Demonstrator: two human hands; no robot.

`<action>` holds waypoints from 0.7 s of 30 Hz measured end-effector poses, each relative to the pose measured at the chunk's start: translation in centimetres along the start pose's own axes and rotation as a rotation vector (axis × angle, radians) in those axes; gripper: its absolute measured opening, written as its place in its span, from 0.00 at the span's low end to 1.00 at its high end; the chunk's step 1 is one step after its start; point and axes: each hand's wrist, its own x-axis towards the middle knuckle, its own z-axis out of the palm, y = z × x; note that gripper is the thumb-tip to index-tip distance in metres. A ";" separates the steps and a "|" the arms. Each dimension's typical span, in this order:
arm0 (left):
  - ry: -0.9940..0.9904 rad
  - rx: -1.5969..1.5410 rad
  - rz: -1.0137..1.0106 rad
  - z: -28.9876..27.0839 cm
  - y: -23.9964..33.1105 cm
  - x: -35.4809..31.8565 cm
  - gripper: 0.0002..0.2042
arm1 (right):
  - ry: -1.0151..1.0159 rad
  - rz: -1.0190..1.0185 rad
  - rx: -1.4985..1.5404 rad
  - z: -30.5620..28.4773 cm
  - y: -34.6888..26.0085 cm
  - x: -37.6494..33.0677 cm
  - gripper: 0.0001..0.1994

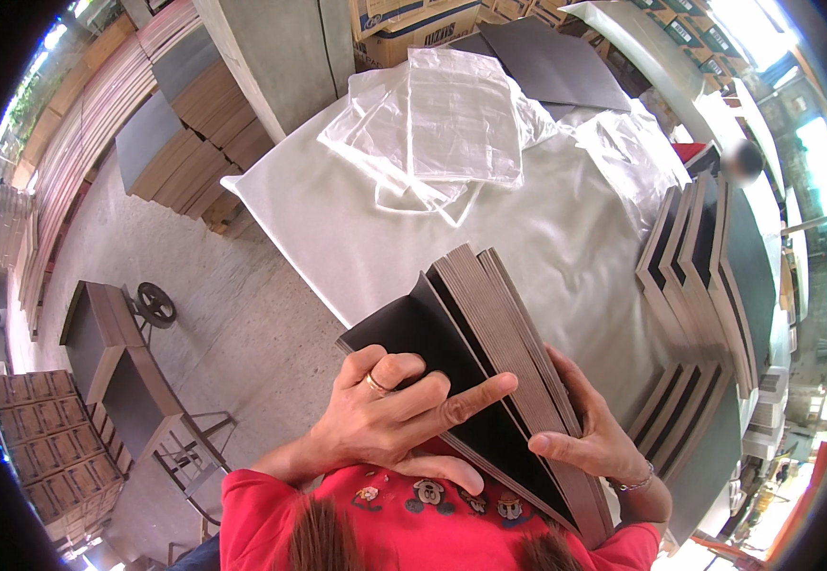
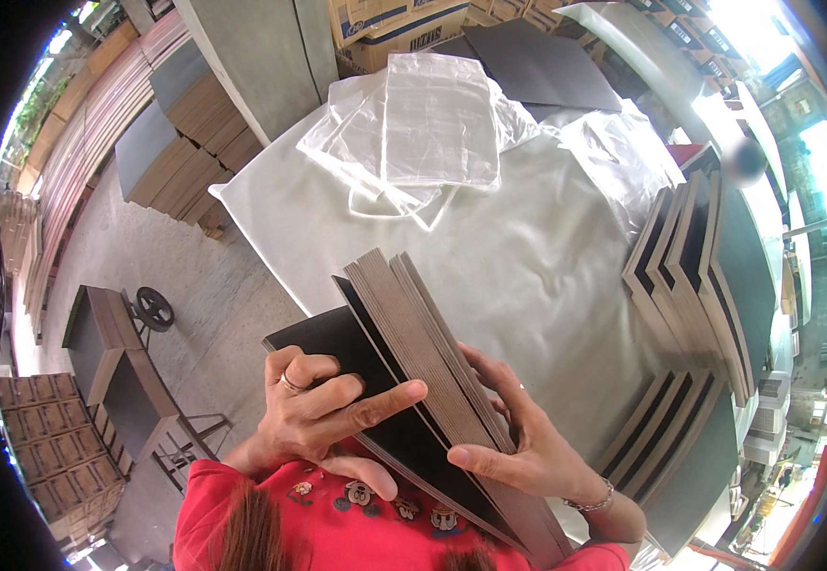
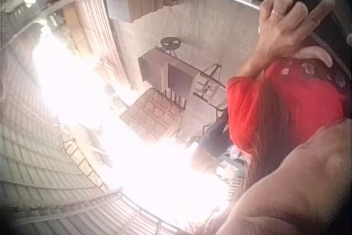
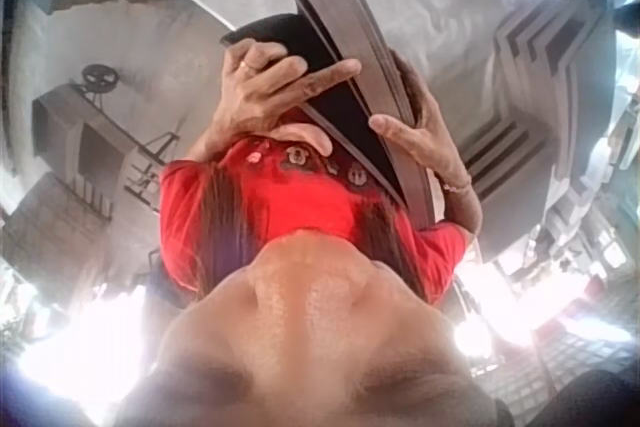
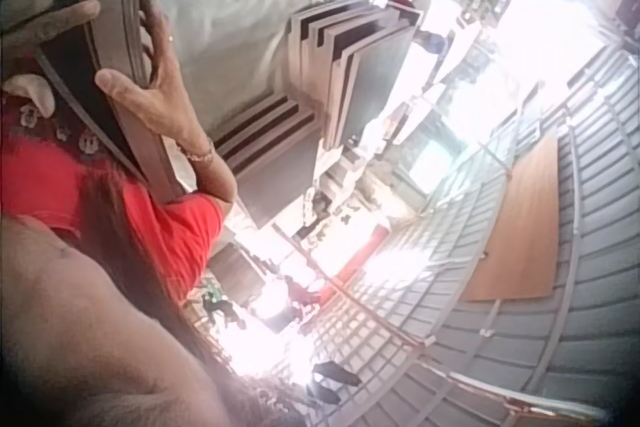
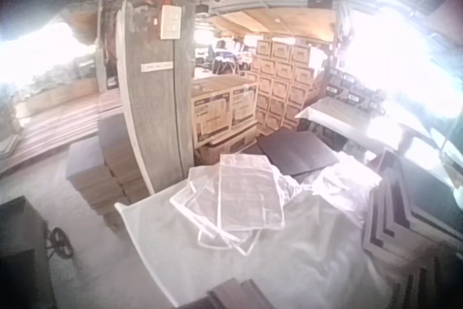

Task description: The person repeatedly picks up stacks of black rectangular panels from a table, carries them to a nearby pile, and places them down. The person then returns to the table to repeat the process with another stack.

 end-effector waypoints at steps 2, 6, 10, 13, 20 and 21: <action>0.014 0.000 -0.011 0.1 0.1 -0.3 0.41 | -0.006 0.003 0.001 0.0 -0.1 0.0 0.46; 0.028 0.002 -0.022 0.2 0.3 -0.4 0.41 | 0.007 0.039 0.014 0.0 -0.2 -0.1 0.46; 0.044 0.074 0.006 1.0 0.0 -1.0 0.47 | 0.012 0.026 0.018 0.1 0.0 0.0 0.47; 0.056 0.058 0.001 0.9 0.0 -1.1 0.44 | 0.015 0.033 -0.012 -0.1 0.1 0.0 0.47; 0.086 0.038 -0.016 0.7 0.2 -0.6 0.39 | 0.008 0.026 -0.012 -0.1 0.2 0.0 0.48; 0.082 0.041 -0.016 0.6 0.2 -0.6 0.39 | 0.005 0.026 -0.012 -0.2 0.3 0.0 0.48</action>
